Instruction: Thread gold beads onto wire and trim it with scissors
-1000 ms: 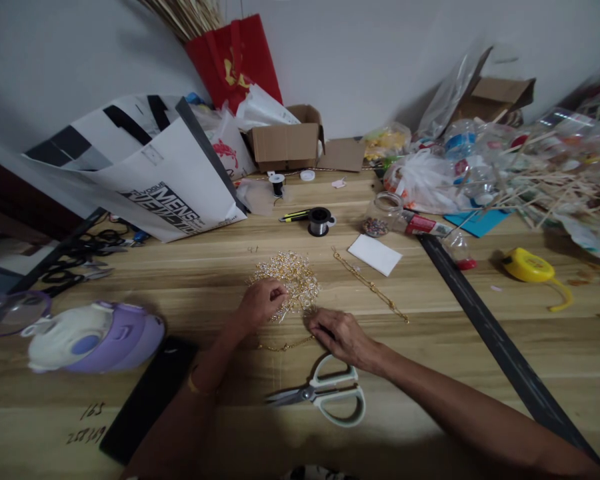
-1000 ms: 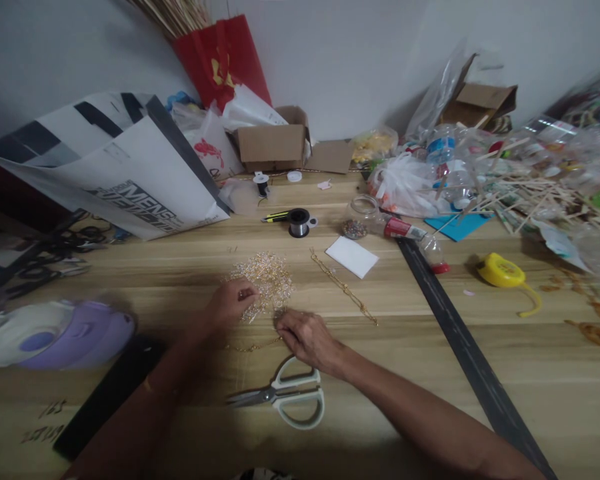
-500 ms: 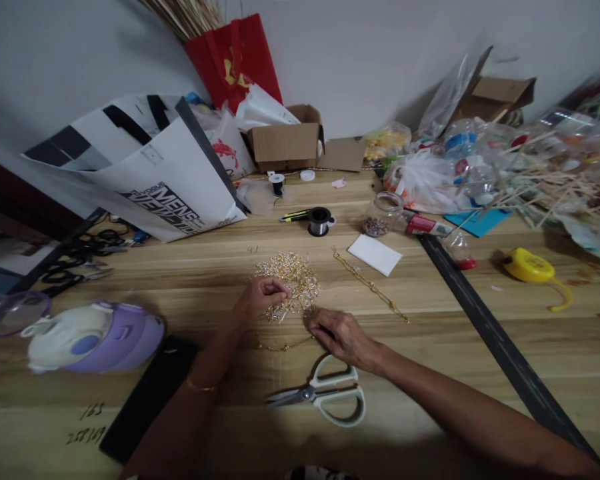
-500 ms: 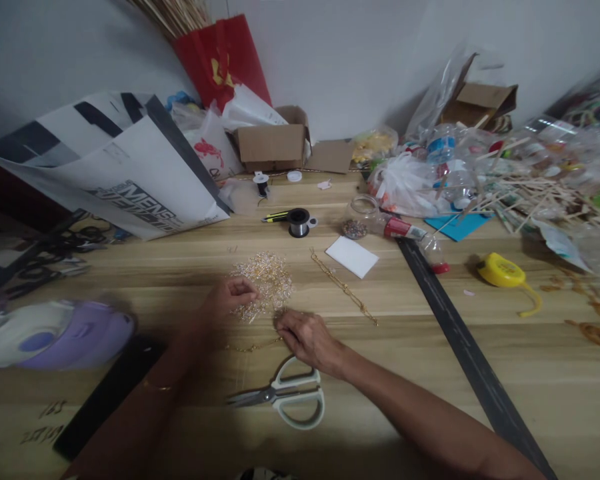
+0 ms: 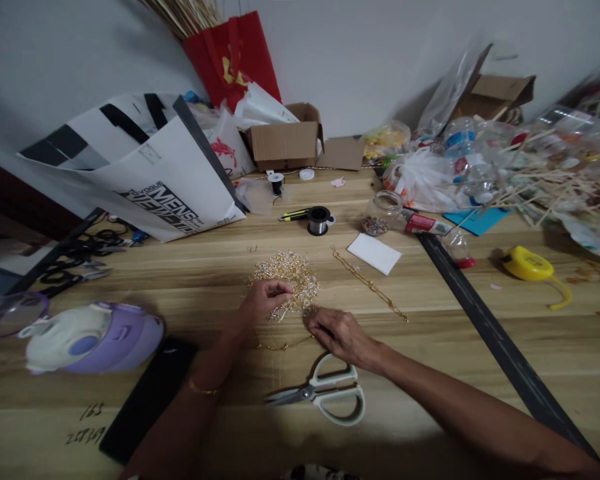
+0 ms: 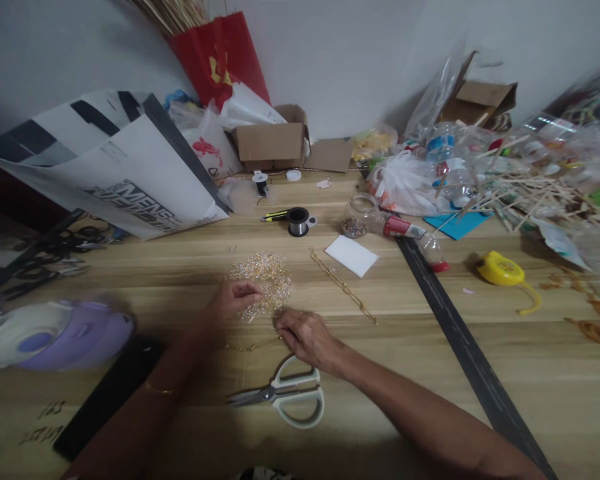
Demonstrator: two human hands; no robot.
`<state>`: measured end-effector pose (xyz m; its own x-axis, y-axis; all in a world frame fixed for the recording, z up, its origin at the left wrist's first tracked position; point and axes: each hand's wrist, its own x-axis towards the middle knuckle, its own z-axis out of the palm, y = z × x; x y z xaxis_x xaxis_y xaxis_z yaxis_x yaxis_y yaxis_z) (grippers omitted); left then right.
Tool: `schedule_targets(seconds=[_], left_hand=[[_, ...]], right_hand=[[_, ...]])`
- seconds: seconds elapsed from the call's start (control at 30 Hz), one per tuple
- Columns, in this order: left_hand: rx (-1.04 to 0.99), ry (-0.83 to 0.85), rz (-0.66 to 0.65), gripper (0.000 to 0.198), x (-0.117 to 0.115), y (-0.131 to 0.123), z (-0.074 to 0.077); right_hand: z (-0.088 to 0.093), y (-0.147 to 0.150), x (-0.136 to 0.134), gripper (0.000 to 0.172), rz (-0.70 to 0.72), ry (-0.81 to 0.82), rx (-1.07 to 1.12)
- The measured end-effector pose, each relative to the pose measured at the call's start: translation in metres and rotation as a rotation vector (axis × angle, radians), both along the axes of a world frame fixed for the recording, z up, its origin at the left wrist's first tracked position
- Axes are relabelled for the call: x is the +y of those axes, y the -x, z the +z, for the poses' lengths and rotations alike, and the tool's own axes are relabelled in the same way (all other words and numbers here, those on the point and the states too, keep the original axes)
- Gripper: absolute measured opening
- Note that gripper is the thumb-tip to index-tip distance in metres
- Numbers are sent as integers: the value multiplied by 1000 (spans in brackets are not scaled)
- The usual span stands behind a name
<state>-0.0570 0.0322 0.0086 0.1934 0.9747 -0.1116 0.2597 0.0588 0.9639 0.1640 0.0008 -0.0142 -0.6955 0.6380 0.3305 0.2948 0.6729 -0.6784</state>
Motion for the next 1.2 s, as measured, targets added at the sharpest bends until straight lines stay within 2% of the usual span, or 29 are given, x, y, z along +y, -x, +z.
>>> schedule_targets(seconds=[0.1, 0.2, 0.3, 0.47, 0.63, 0.8, 0.97, 1.03, 1.2], left_hand=[[174, -139, 35, 9, -1, -1, -4], [442, -369, 62, 6, -3, -2, -6], [601, -537, -17, 8, -4, -4, -6], [723, -599, -233, 9, -10, -13, -1], [803, -543, -277, 13, -12, -17, 5], [817, -540, -278, 16, -10, -16, 2], [663, -544, -182, 14, -6, -12, -3], [583, -487, -120, 12, -4, -11, -3], [311, -213, 9, 11, -5, -11, 1]], right_hand=[[1, 0, 0, 12, -1, 2, -3], [1, -1, 0, 12, 2, 10, -4], [1, -1, 0, 12, 3, 12, -1], [0, 0, 0, 13, -2, 4, 2], [0, 0, 0, 12, -6, 4, -5], [0, 1, 0, 12, -7, -1, 1], [0, 0, 0, 12, -10, -11, -3], [0, 0, 0, 12, -4, -12, -9], [0, 0, 1, 12, -2, -7, 3]])
